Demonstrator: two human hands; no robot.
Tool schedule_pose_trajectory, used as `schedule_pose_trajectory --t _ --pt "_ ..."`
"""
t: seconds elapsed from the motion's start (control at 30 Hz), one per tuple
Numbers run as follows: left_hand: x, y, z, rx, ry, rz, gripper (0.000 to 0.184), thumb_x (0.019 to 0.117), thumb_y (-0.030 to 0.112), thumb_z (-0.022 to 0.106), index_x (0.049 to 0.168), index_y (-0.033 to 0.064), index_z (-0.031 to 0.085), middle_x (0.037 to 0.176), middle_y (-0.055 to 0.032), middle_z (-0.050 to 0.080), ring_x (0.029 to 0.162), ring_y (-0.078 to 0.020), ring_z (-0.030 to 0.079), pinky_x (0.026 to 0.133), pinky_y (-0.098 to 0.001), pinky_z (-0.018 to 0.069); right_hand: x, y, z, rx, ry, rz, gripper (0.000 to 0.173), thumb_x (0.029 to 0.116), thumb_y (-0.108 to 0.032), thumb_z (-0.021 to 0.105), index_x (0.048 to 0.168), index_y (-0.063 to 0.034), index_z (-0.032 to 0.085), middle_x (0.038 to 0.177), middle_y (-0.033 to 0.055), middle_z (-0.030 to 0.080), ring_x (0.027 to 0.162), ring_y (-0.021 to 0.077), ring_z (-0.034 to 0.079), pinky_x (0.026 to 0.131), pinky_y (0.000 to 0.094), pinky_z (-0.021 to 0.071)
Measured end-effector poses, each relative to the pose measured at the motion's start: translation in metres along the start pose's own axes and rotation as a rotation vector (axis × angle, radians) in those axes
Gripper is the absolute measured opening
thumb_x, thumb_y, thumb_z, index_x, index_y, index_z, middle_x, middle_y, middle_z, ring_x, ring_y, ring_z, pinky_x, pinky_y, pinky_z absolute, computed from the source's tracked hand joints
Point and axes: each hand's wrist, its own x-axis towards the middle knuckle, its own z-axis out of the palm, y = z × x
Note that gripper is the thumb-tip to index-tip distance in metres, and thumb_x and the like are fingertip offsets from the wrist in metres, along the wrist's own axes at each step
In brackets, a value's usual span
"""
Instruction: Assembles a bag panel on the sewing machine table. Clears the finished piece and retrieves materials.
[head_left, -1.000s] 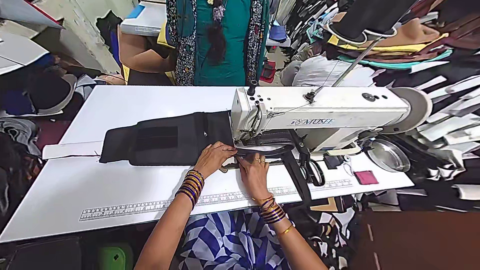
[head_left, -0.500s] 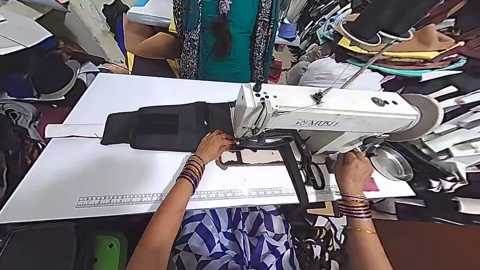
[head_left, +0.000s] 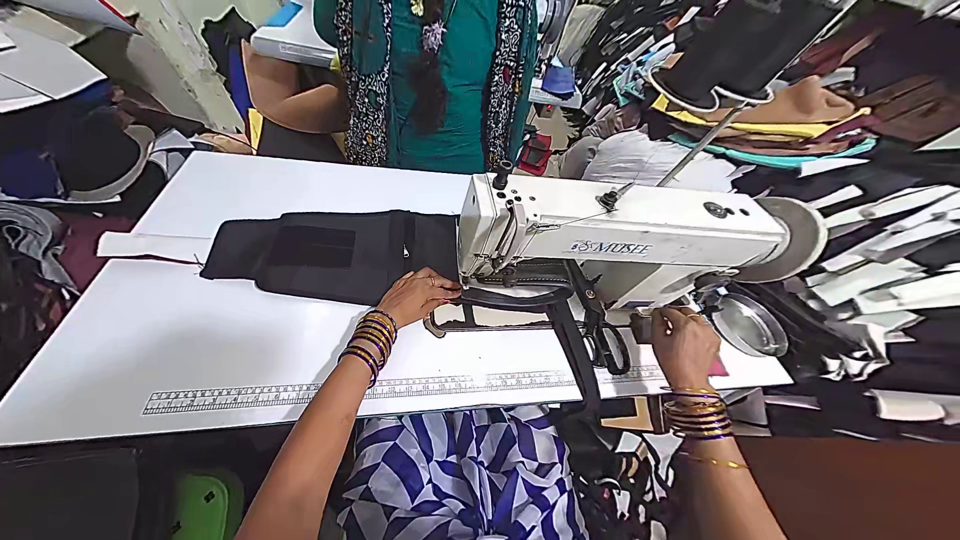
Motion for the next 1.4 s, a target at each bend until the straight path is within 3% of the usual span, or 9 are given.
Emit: schedule_pose_trajectory --t 0.13,0.33,0.43,0.53,0.67,0.87,1.13,1.3,1.4 --pt "0.010 -0.005 0.000 0.027 -0.022 -0.052 0.030 0.1025 0.014 0.057 0.127 0.0175 0.074 0.136 -0.0084 0.067 0.131 -0.0376 0.055 0.104 -0.0581 0.0435 -0.033 -0.030 -0.007 0.126 -0.108 -0.102 0.024 0.0974 -0.004 0.058 0.106 0.0132 0.071 0.105 0.0358 0.069 0.097 0.0533 0.068 0.085 0.0688 0.0504" --pt "0.013 0.032 0.005 -0.014 -0.017 -0.377 0.035 0.1062 0.014 0.052 0.138 0.0147 0.066 0.149 -0.0088 0.056 0.141 -0.0384 0.044 0.108 -0.0585 0.0375 -0.049 -0.067 0.008 0.146 -0.281 0.124 0.044 0.0917 -0.018 0.073 0.122 0.0139 0.064 0.110 0.0379 0.065 0.105 0.0549 0.064 0.091 0.0690 0.0460" --pt "0.018 0.041 0.009 0.011 0.005 -0.475 0.036 0.1078 0.018 0.049 0.140 0.0168 0.064 0.152 -0.0055 0.054 0.143 -0.0360 0.043 0.109 -0.0573 0.0366 -0.033 -0.060 0.001 0.155 -0.430 0.195 0.041 0.0900 -0.022 0.073 0.110 0.0130 0.067 0.099 0.0349 0.067 0.098 0.0517 0.065 0.087 0.0684 0.0448" --pt "0.019 0.036 0.011 0.046 0.037 -0.463 0.035 0.1077 0.019 0.050 0.140 0.0157 0.064 0.153 -0.0050 0.054 0.142 -0.0364 0.043 0.108 -0.0571 0.0371 -0.030 -0.047 0.003 0.609 -0.492 0.331 0.015 0.0978 -0.008 0.055 0.102 0.0026 0.066 0.076 0.0053 0.064 0.065 0.0114 0.060 0.062 0.0301 0.0503" --pt "0.026 0.023 0.011 0.092 0.056 -0.426 0.035 0.1080 0.021 0.049 0.139 0.0169 0.065 0.153 -0.0048 0.053 0.141 -0.0368 0.044 0.105 -0.0572 0.0386 -0.039 -0.048 -0.024 1.237 -0.553 0.584 0.034 0.1092 -0.017 0.027 0.091 -0.0115 0.056 0.050 -0.0096 0.049 0.038 -0.0025 0.043 0.037 0.0124 0.0360" --pt "0.042 -0.004 0.005 0.097 0.085 -0.413 0.035 0.1061 0.019 0.052 0.139 0.0177 0.066 0.151 -0.0022 0.055 0.138 -0.0346 0.048 0.104 -0.0558 0.0402 -0.030 -0.048 -0.033 1.046 -0.789 0.273 0.018 0.0896 -0.033 0.059 0.077 -0.0210 0.062 0.051 -0.0126 0.050 0.038 -0.0027 0.043 0.036 0.0147 0.0349" --pt "0.029 -0.002 -0.005 0.294 0.189 -0.428 0.027 0.1005 0.006 0.058 0.122 0.0090 0.074 0.135 -0.0157 0.065 0.138 -0.0383 0.049 0.113 -0.0609 0.0301 0.044 -0.093 -0.013 0.874 -1.088 -0.010 0.010 0.0943 -0.012 0.061 0.085 -0.0145 0.061 0.052 -0.0112 0.052 0.040 -0.0019 0.044 0.038 0.0145 0.0360" --pt "-0.064 -0.042 -0.057 0.366 0.406 -0.555 0.041 0.1004 0.001 0.054 0.139 0.0128 0.063 0.149 -0.0223 0.053 0.144 -0.0475 0.039 0.114 -0.0727 0.0223 0.020 -0.057 -0.037 0.827 -0.935 0.008 0.003 0.0908 -0.014 0.062 0.088 -0.0140 0.064 0.055 -0.0132 0.054 0.041 -0.0032 0.046 0.040 0.0146 0.0379" --pt "-0.128 -0.062 -0.093 0.476 0.249 -0.812 0.049 0.1021 -0.005 0.045 0.142 0.0173 0.062 0.147 -0.0202 0.056 0.138 -0.0464 0.048 0.109 -0.0663 0.0341 -0.022 -0.019 -0.044 0.871 -0.678 0.155 0.003 0.0877 -0.016 0.064 0.088 -0.0139 0.064 0.053 -0.0145 0.054 0.041 -0.0051 0.044 0.039 0.0135 0.0370"
